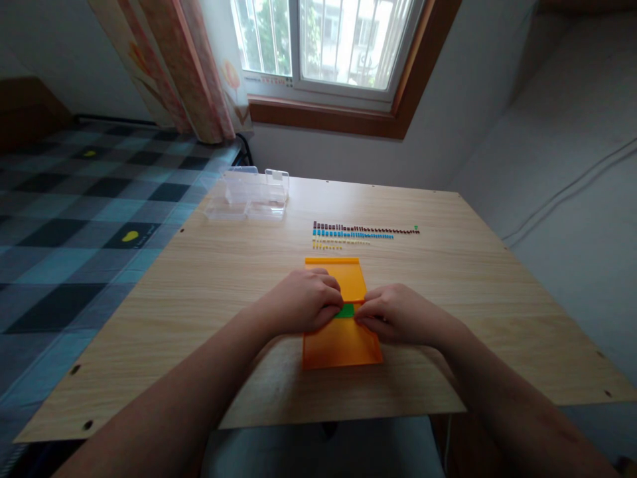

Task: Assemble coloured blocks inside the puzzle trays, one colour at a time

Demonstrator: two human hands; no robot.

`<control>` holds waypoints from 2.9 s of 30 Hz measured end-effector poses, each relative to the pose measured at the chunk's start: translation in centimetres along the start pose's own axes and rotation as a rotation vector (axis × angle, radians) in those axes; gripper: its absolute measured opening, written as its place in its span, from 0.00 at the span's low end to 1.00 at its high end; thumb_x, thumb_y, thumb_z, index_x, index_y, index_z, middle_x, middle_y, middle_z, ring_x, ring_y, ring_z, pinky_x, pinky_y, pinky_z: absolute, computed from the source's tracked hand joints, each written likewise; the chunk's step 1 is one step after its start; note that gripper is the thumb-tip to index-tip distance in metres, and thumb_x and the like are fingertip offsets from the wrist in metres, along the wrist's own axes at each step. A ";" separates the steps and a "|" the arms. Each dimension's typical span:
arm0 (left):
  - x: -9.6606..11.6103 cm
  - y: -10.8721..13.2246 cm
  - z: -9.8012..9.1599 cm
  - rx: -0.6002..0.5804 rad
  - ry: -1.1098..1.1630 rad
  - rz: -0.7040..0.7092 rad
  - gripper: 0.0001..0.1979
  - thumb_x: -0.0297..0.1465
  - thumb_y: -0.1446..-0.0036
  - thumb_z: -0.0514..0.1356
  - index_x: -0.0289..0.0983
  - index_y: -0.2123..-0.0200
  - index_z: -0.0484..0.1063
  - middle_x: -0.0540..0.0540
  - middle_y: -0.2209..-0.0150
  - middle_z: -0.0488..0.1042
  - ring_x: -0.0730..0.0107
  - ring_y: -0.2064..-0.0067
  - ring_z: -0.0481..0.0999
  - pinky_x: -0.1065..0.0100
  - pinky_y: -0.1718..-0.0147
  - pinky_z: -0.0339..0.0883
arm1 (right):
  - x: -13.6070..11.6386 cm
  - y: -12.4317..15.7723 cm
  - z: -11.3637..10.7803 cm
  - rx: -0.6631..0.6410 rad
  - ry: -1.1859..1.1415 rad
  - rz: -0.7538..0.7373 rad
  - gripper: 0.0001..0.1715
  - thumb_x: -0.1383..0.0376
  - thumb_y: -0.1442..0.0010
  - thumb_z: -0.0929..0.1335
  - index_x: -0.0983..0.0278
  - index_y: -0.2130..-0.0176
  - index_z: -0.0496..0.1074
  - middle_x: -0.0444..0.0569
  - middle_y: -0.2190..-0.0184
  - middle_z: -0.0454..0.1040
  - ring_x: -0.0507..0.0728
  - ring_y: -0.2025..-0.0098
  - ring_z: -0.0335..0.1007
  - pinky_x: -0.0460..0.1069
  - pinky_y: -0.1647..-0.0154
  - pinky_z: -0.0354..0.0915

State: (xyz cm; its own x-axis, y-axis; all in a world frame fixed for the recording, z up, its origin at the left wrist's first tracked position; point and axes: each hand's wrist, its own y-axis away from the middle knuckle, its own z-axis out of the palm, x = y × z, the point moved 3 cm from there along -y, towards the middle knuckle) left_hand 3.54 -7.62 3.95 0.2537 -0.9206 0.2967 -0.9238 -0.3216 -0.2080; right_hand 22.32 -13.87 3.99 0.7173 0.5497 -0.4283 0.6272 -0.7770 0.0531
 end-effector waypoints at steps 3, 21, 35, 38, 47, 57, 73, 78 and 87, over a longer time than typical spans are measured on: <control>0.1 0.1 -0.1 -0.007 0.006 0.001 0.10 0.27 0.39 0.60 0.40 0.67 0.82 0.47 0.63 0.82 0.65 0.60 0.78 0.66 0.59 0.70 | 0.0 0.0 0.0 -0.007 -0.003 0.005 0.14 0.71 0.36 0.66 0.64 0.71 0.78 0.46 0.71 0.76 0.50 0.72 0.64 0.47 0.70 0.53; 1.2 -0.1 0.3 -0.123 -0.026 0.063 0.10 0.35 0.40 0.66 0.48 0.56 0.84 0.42 0.45 0.77 0.50 0.47 0.74 0.52 0.49 0.69 | 11.4 3.7 -5.0 1.209 -0.036 0.367 0.15 0.57 0.37 0.69 0.64 0.63 0.82 0.53 0.67 0.82 0.59 0.66 0.75 0.52 0.63 0.69; 0.7 0.0 0.6 -0.142 0.001 0.015 0.10 0.37 0.42 0.68 0.50 0.56 0.84 0.42 0.45 0.75 0.48 0.46 0.74 0.46 0.47 0.69 | 26.4 3.7 -2.6 1.375 -0.324 0.817 0.18 0.61 0.48 0.68 0.68 0.61 0.82 0.55 0.67 0.82 0.61 0.62 0.79 0.53 0.56 0.73; 0.7 0.1 0.5 -0.149 0.011 0.010 0.10 0.38 0.41 0.67 0.50 0.56 0.84 0.42 0.45 0.75 0.47 0.46 0.74 0.46 0.47 0.70 | 28.2 3.2 -3.4 1.282 -0.309 0.822 0.16 0.60 0.49 0.70 0.66 0.63 0.83 0.54 0.68 0.83 0.61 0.63 0.79 0.53 0.55 0.73; 0.8 0.2 -0.8 0.001 0.040 0.005 0.12 0.43 0.35 0.61 0.45 0.57 0.83 0.42 0.48 0.78 0.52 0.49 0.77 0.50 0.48 0.69 | 31.9 1.1 -5.6 1.055 -0.342 0.717 0.09 0.60 0.53 0.75 0.62 0.70 0.81 0.53 0.66 0.83 0.63 0.58 0.79 0.55 0.50 0.72; 0.8 0.1 -1.3 0.047 0.085 0.035 0.13 0.42 0.35 0.60 0.41 0.58 0.80 0.43 0.54 0.80 0.57 0.55 0.78 0.57 0.55 0.70 | 32.2 0.9 -5.7 0.950 -0.349 0.639 0.09 0.63 0.56 0.74 0.64 0.72 0.83 0.55 0.56 0.82 0.64 0.53 0.78 0.54 0.46 0.70; 0.7 0.0 -1.3 0.028 0.140 0.023 0.12 0.40 0.36 0.61 0.40 0.57 0.80 0.44 0.56 0.79 0.61 0.56 0.78 0.61 0.57 0.70 | 32.4 0.6 -5.6 0.918 -0.343 0.676 0.10 0.61 0.53 0.74 0.64 0.70 0.82 0.53 0.62 0.84 0.62 0.56 0.79 0.52 0.51 0.71; 0.7 0.0 -1.2 0.064 0.122 0.041 0.10 0.37 0.35 0.60 0.39 0.59 0.80 0.45 0.59 0.80 0.63 0.58 0.78 0.63 0.58 0.69 | 32.7 0.6 -5.7 0.907 -0.291 0.698 0.11 0.59 0.53 0.74 0.64 0.70 0.82 0.52 0.62 0.83 0.62 0.56 0.78 0.53 0.49 0.70; 0.6 0.0 -1.5 0.092 0.139 0.026 0.12 0.38 0.33 0.59 0.39 0.59 0.80 0.44 0.61 0.80 0.63 0.60 0.78 0.64 0.59 0.70 | 32.9 0.9 -5.7 0.910 -0.224 0.721 0.15 0.55 0.51 0.74 0.64 0.69 0.82 0.52 0.64 0.83 0.62 0.57 0.78 0.54 0.48 0.70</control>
State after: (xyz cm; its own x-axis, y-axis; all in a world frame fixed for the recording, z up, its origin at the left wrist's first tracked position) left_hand 3.27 -7.87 5.51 0.1821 -0.8914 0.4151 -0.8977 -0.3230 -0.2997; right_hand 48.18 5.22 -4.93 0.6908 -0.1007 -0.7160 -0.4129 -0.8678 -0.2763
